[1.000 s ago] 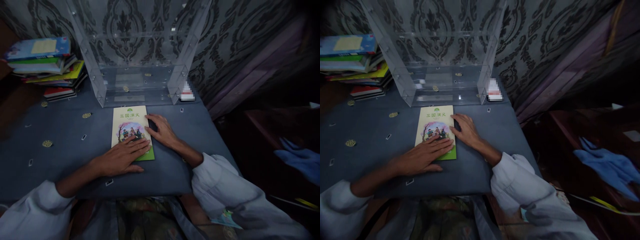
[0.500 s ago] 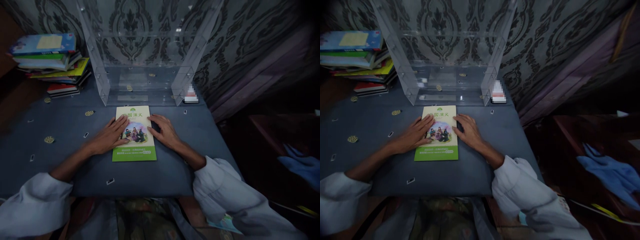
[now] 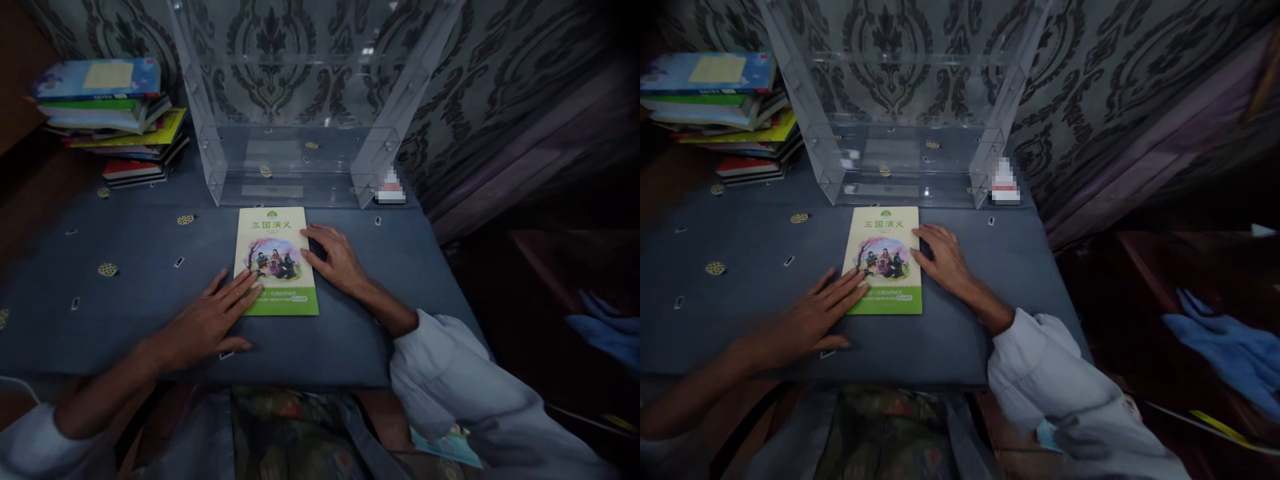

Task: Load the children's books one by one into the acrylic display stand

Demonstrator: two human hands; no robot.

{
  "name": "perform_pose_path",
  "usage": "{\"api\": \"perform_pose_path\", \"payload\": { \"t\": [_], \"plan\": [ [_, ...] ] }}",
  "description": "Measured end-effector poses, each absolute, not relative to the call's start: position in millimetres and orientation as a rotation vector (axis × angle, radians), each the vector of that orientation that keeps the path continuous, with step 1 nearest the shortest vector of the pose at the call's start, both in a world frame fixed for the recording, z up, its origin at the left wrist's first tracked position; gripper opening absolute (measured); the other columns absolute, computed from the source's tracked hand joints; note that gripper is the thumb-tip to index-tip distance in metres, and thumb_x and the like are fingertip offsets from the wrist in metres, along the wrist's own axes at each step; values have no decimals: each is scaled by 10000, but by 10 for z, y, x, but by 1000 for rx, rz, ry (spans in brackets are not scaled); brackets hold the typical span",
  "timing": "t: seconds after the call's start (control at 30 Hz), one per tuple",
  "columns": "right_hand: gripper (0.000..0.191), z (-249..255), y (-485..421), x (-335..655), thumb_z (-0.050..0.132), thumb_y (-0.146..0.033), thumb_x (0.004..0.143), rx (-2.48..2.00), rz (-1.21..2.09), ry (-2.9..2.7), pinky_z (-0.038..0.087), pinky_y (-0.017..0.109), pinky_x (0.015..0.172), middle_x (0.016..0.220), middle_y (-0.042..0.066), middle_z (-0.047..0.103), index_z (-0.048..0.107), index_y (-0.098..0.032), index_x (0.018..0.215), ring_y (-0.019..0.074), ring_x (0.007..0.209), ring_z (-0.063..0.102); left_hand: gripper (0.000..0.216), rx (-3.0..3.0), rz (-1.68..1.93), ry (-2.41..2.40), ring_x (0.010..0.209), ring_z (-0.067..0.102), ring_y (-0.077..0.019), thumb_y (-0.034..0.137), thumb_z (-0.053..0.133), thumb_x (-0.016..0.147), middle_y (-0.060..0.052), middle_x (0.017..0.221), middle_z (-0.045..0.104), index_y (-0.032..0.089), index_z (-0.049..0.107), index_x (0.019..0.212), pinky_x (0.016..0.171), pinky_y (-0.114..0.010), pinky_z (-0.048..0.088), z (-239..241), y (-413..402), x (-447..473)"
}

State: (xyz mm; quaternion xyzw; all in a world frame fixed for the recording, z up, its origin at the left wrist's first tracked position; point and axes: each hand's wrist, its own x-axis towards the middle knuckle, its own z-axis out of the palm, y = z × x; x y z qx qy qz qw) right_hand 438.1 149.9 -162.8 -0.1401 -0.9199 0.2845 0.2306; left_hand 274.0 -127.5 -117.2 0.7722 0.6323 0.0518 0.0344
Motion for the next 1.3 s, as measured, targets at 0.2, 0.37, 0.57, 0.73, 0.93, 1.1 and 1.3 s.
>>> {"api": "perform_pose_path", "payload": {
  "t": [0.2,0.37,0.57,0.73,0.93,1.1,1.3],
  "plan": [
    [419,-1677,1620,4259,576,-433,941,-349,784,-2526,430,579,1080,1389,137,627,632,-220,1296,342,1310,547,774,2387,184,1938,1513,308,-301,613,458,986,-154,1631,325,211,235,1608,1246,-530,210,-1216,-1276,2905],
    [416,-1660,1846,3930,576,-400,913,-383,676,-2563,466,536,1017,1253,130,676,630,-215,1282,332,1172,591,609,2408,192,2005,1460,414,-302,558,457,1009,-171,1560,448,203,453,1503,1228,-572,234,-1184,-1224,2947],
    [391,-1619,1897,3756,526,-380,913,-473,544,-2607,465,527,932,1057,146,658,659,-155,1204,328,994,580,568,2429,229,2140,1362,541,-283,561,379,1033,-148,1448,584,188,544,1429,1219,-584,259,-1180,-1166,3013],
    [267,-1606,1830,3879,543,-367,891,-494,542,-2537,474,501,896,986,130,652,672,-173,1021,316,952,568,519,2412,264,2273,1310,587,-309,533,427,1030,-115,1319,687,193,592,1385,1200,-602,300,-1147,-1205,3004],
    [251,-1548,1606,4170,510,-301,912,-539,649,-2443,490,445,817,736,58,627,578,-244,677,257,776,576,592,2317,180,2500,1298,590,-355,559,314,1043,-195,1248,709,143,604,1348,1150,-652,336,-1060,-1223,2634],
    [299,-1466,1394,4292,513,-269,922,-435,791,-2413,502,466,845,852,72,708,576,-232,632,247,830,635,630,2221,99,2606,1329,556,-377,606,281,1032,-218,1215,716,148,594,1328,1113,-676,355,-982,-1051,2410],
    [346,-1450,1388,4308,521,-302,935,-451,863,-2361,520,472,849,900,81,728,594,-231,604,255,909,656,604,2256,37,2512,1322,551,-392,608,407,1005,-237,1311,657,120,598,1304,1103,-616,390,-1006,-760,2765]
  ]
}}
